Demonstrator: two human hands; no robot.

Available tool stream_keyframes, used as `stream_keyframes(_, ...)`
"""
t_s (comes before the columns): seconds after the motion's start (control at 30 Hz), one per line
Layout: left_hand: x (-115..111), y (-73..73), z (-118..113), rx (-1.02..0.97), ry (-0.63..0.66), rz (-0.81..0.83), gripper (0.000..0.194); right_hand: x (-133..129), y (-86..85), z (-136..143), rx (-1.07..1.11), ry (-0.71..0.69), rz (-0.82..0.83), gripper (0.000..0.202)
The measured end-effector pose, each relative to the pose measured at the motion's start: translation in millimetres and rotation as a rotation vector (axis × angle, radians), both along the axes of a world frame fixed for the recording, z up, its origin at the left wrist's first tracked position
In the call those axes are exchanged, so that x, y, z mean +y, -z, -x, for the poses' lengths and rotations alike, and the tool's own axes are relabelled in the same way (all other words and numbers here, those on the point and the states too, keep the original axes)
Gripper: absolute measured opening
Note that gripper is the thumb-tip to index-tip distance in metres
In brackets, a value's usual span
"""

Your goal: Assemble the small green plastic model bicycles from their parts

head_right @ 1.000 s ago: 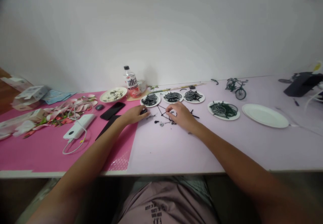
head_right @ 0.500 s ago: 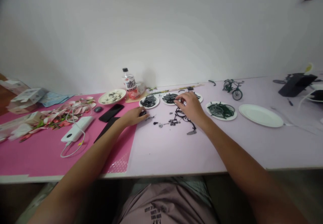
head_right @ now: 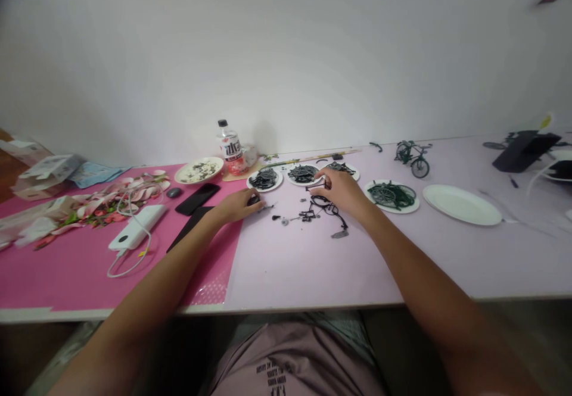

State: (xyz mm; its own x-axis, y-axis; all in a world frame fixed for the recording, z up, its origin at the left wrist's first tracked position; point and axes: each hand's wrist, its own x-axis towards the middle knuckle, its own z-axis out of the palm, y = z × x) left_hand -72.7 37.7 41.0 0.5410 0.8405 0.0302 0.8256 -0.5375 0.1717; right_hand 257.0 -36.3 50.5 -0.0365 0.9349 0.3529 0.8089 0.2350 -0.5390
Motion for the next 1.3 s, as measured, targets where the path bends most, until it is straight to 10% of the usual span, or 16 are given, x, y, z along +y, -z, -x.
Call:
stream_keyframes(0.7,-3.8,-3.7,-3.5,0.030,-0.010,0.014,0.060,22.6,11.3,-41.7,-0.323,0.177,0.541,0.043)
stream_keyframes(1.3,-2.4,-1.5,-2.7,0.023,-0.015,0.007,0.061,16.1,4.6,-32.0,-0.305,0.228,0.561,0.033)
